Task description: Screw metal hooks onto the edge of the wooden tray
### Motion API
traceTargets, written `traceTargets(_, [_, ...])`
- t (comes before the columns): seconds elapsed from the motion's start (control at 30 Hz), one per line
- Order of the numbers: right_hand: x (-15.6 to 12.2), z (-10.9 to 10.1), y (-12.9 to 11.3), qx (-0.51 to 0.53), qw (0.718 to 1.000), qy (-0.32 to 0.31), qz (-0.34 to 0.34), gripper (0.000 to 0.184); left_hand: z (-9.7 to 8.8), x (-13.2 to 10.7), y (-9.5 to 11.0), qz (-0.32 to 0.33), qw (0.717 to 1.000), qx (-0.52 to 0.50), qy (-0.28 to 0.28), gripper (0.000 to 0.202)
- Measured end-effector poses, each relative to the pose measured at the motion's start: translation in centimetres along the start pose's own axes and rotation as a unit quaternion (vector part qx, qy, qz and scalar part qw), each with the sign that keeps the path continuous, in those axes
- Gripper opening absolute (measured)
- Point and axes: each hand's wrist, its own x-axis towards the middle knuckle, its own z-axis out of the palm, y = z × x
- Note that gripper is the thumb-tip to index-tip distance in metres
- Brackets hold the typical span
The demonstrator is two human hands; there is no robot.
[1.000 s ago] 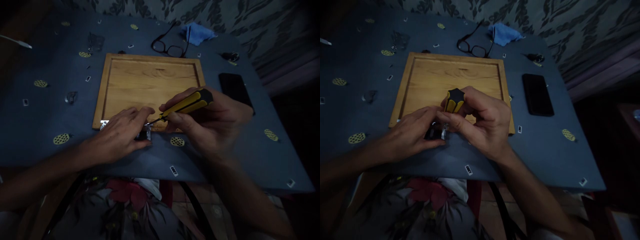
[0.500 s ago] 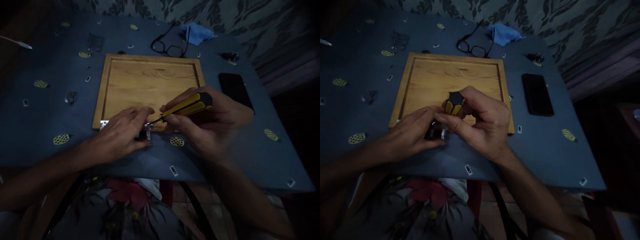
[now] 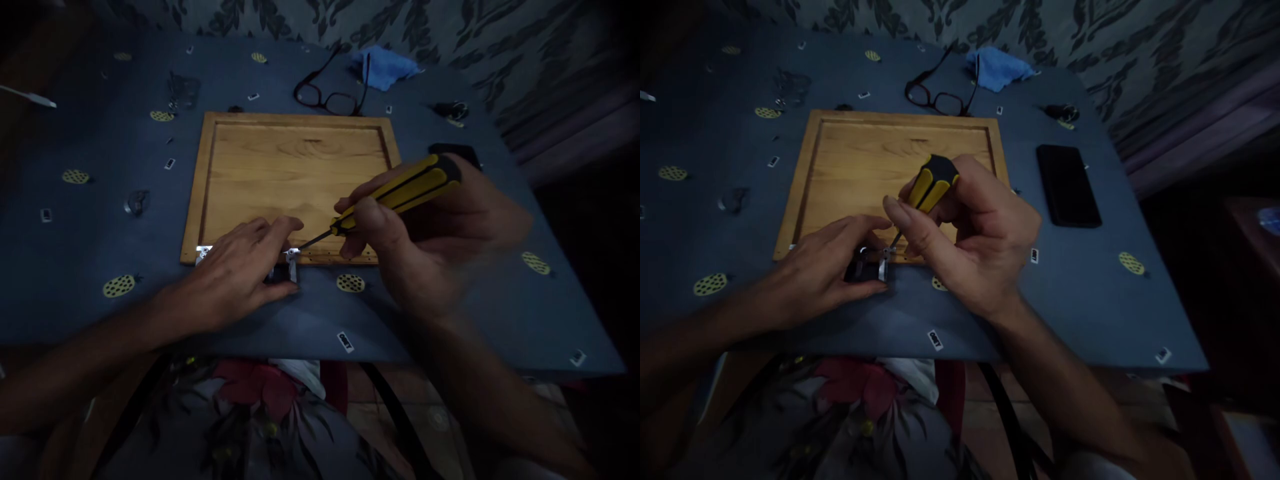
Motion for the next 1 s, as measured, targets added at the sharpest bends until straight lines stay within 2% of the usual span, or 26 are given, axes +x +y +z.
traceTargets(0.23, [-0.3,-0.1,-0.8,-0.013,0.997,-0.043,0.060,0.019,0.0,0.0,0.1,-0.003,1.000,0.003,0.001,0.064])
traceTargets(0.4, [-0.3,0.1,-0.1,-0.011,0.999,-0.038,0.028,0.023,-0.2,0.2,0.2,-0.010,1.000,-0.001,-0.018,0.058])
traceTargets(0.63, [-0.4,0.2,0.3,0.024,0.997,-0.062,0.026,0.011,-0.2,0.1,0.3,-0.010,1.000,0.002,-0.019,0.053])
traceTargets(0.8, [-0.8,0.1,0.2,0.023,0.996,-0.066,0.061,0.009,0.0,0.1,0.2,-0.004,1.000,0.016,-0.009,0.059])
traceTargets(1.0, [-0.6,0.1,-0.4,-0.014,0.996,-0.083,0.018,0.014,0.3,0.0,-0.1,0.002,1.000,0.003,-0.008,0.057])
